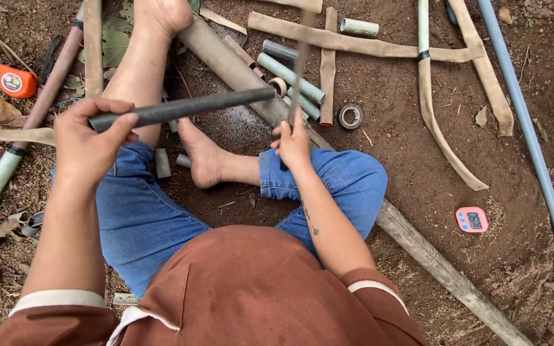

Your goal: The person sits on the ground and uses a hand saw to cut a black pipe into smaller sections. They hold the pipe steady with one hand while sawing with the other, eventually separating a piece and inspecting the cut end.

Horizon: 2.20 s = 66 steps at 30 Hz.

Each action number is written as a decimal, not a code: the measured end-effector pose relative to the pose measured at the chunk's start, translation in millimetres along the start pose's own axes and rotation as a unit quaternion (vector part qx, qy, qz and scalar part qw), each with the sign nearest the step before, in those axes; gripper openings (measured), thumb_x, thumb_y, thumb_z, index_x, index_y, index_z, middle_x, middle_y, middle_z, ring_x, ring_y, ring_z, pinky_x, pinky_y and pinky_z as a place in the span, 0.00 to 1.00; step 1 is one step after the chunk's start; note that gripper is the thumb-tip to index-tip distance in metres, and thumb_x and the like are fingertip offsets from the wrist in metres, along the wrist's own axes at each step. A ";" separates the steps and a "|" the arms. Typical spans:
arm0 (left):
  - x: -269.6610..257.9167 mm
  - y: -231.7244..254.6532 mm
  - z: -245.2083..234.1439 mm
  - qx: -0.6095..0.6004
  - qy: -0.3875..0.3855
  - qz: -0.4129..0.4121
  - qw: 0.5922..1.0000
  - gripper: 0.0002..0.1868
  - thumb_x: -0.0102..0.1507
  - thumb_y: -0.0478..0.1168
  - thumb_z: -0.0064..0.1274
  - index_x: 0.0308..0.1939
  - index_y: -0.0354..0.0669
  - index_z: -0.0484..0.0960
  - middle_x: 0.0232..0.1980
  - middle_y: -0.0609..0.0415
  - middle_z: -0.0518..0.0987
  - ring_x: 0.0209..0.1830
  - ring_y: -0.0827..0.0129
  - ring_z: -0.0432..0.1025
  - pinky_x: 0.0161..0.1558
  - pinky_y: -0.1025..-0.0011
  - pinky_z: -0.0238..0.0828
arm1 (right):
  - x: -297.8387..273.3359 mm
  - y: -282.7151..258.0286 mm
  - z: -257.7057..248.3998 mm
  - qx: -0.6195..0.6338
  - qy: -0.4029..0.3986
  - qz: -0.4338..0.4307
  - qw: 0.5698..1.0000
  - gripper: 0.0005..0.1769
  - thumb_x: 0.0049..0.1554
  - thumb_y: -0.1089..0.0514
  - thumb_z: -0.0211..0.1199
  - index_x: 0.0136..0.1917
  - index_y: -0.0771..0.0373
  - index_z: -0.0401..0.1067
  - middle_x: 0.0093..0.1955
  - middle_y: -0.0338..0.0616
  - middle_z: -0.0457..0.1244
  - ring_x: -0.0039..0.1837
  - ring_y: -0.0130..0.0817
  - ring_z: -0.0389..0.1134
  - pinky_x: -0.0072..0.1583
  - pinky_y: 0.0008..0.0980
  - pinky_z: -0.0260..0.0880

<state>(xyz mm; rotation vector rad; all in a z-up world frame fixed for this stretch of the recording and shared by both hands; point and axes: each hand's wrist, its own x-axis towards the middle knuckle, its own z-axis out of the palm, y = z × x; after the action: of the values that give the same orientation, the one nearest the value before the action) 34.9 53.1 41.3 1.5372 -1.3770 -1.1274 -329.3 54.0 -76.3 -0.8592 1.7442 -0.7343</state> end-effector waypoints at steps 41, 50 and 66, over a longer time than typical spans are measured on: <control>75.0 120.5 94.4 0.099 0.065 0.426 0.897 0.17 0.65 0.23 0.75 0.53 0.26 0.83 0.45 0.42 0.82 0.40 0.61 0.76 0.44 0.66 0.76 | 9.2 3.4 21.8 -0.175 -0.065 0.022 0.982 0.40 0.72 0.60 0.48 0.90 0.34 0.38 0.40 0.39 0.69 0.36 0.25 0.67 0.43 0.29 0.74; 107.9 87.0 130.5 -0.236 0.016 0.313 0.920 0.08 0.72 0.27 0.55 0.43 0.40 0.71 0.43 0.49 0.76 0.44 0.62 0.79 0.53 0.66 0.81 | 22.0 25.6 25.8 -0.237 -0.057 -0.052 0.968 0.43 0.69 0.61 0.49 0.90 0.41 0.35 0.50 0.52 0.73 0.42 0.36 0.75 0.52 0.39 0.79; 85.0 79.6 153.9 -0.169 0.023 0.351 0.921 0.11 0.67 0.25 0.54 0.36 0.38 0.68 0.34 0.49 0.76 0.28 0.68 0.69 0.35 0.74 0.70 | 36.5 32.2 33.2 -0.326 -0.025 -0.116 0.938 0.45 0.67 0.64 0.52 0.90 0.51 0.35 0.59 0.61 0.72 0.50 0.50 0.76 0.55 0.46 0.78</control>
<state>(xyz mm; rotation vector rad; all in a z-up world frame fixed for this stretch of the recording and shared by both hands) -134.0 -38.6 58.2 0.7125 -1.4372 -0.8034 -312.9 39.4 -130.9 -1.5373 1.8822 -0.2606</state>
